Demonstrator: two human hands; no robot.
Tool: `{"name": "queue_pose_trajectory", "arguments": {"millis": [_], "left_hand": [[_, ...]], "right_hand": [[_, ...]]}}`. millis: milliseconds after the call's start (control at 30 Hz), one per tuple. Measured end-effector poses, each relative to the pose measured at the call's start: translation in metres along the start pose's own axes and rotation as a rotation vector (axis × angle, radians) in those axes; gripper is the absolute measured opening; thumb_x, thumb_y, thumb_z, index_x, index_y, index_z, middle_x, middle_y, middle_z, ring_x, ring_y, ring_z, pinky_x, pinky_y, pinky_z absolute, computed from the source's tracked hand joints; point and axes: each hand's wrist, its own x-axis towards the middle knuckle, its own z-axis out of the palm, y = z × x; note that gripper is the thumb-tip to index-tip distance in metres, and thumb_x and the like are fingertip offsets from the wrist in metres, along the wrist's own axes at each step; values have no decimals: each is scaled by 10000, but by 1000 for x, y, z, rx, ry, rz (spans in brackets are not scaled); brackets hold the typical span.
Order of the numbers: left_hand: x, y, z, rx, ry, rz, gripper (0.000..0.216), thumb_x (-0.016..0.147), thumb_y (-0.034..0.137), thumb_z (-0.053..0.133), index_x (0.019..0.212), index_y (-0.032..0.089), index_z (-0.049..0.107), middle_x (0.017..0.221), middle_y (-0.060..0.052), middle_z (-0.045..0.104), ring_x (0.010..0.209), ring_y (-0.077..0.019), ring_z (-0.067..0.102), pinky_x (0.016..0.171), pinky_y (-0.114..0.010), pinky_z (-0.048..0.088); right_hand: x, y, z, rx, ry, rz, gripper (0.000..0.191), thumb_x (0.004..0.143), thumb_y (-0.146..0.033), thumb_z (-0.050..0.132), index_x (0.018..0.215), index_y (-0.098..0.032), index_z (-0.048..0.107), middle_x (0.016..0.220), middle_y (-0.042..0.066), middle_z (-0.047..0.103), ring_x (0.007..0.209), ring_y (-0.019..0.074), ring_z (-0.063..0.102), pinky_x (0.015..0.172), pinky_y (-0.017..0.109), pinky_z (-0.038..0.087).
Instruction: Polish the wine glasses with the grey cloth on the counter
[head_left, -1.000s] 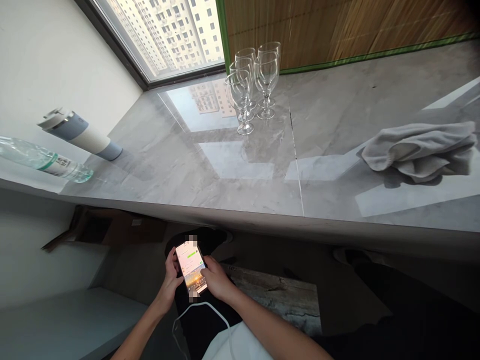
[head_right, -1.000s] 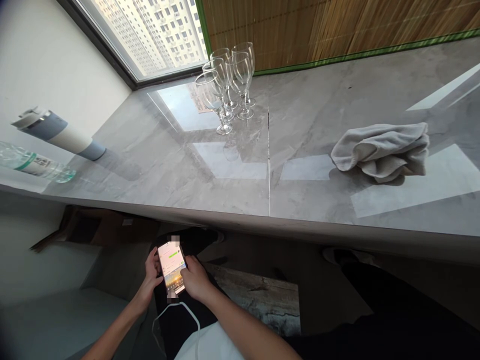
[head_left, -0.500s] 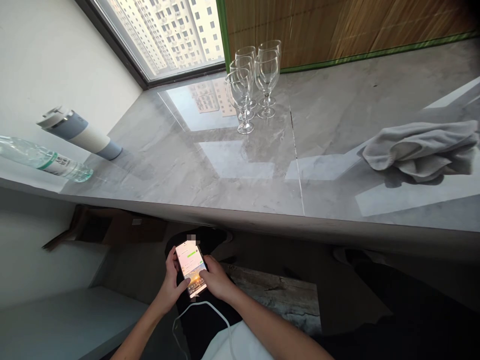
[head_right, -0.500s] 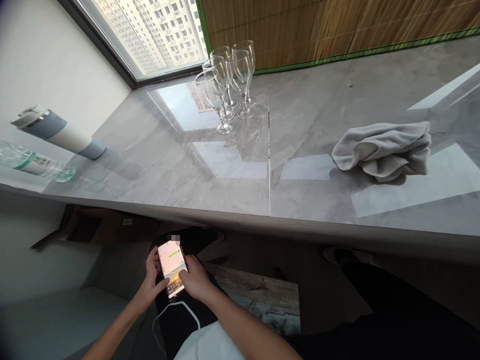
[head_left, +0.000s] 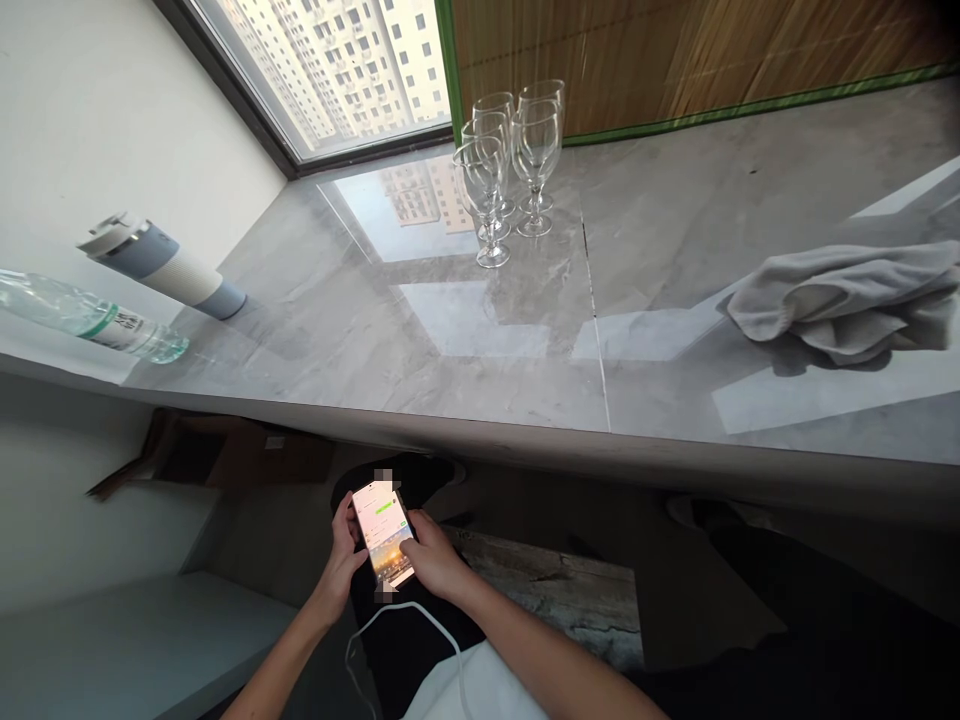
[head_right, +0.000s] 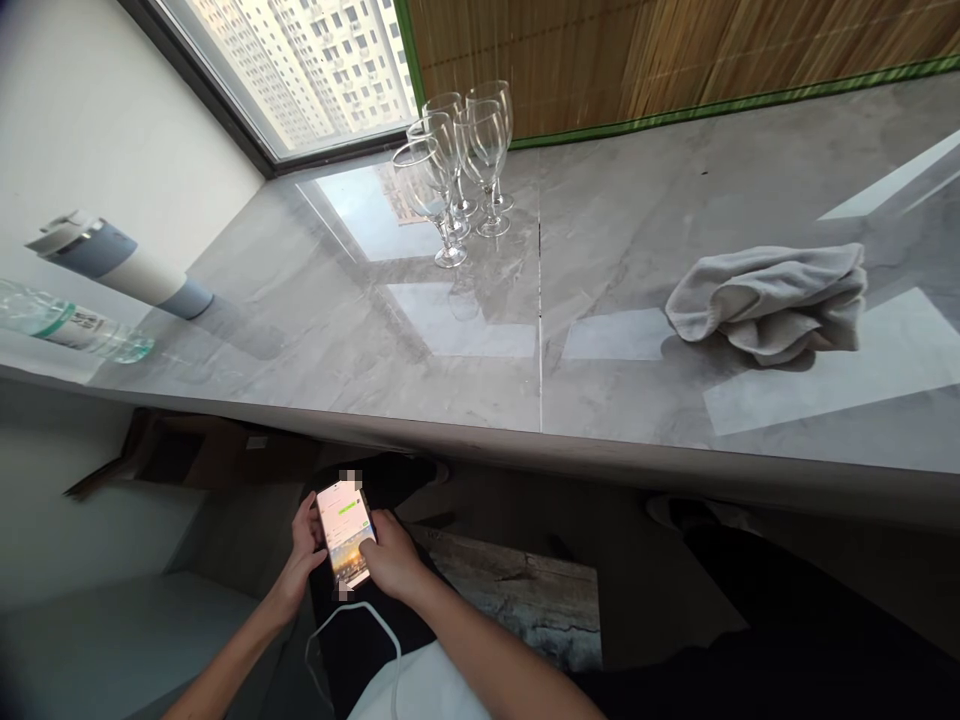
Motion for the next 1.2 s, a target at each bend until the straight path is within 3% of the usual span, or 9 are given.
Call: {"name": "queue_pose_trajectory", "arguments": {"millis": [233,500,633,767,900,1200], "left_hand": [[-2,5,3,23,-27,2,929,813,512,638,1545,282,113,1386,-120,401,1242,-325,467,1078,-506,343],[0,6,1,24,-15,-1,963,780,611,621,1533,253,138,1312,-120,425,1157,-322,496,1035,-514,371],[0,5,1,26,-26,-8,989,759,618,639,1529,247,142,1309,-119,421,1156,-320,492,1041,-506,370],[-1,8,1,40,-51,9,944,801,575,609,1535,245,115,1327,-121,403,1191,-320,469,1050,-503,361],[-3,13,2,48,-80,20,911,832,524,591,1541,253,87,1363,-127,381,1223,-322,454,1057,-506,354],[-3,7,-2,88,-113,76,916,841,485,604,1552,275,65,1391,-134,369,1233,-338,444,1047,-534,361]], "right_hand": [[0,-1,-1,-2,-5,8,309,712,-97,494,967,-179,648,976,45,623,935,212,603,840,342,462],[-3,0,-1,-43,0,12,522,542,-196,804,1040,-188,646,1021,32,602,933,234,607,811,352,483],[-4,2,-1,-48,-4,-19,597,500,-228,855,1055,-184,640,1034,42,600,931,238,600,811,358,486],[-4,2,-1,-41,-5,-19,532,551,-214,811,1055,-177,644,1036,50,604,938,242,602,818,364,485],[-2,0,-1,-2,-14,-9,394,674,-151,637,1067,-181,650,1045,55,613,987,237,608,870,370,473],[2,2,-2,24,-35,0,390,718,-122,482,1063,-154,662,1053,86,630,1019,244,602,902,377,453]]}}
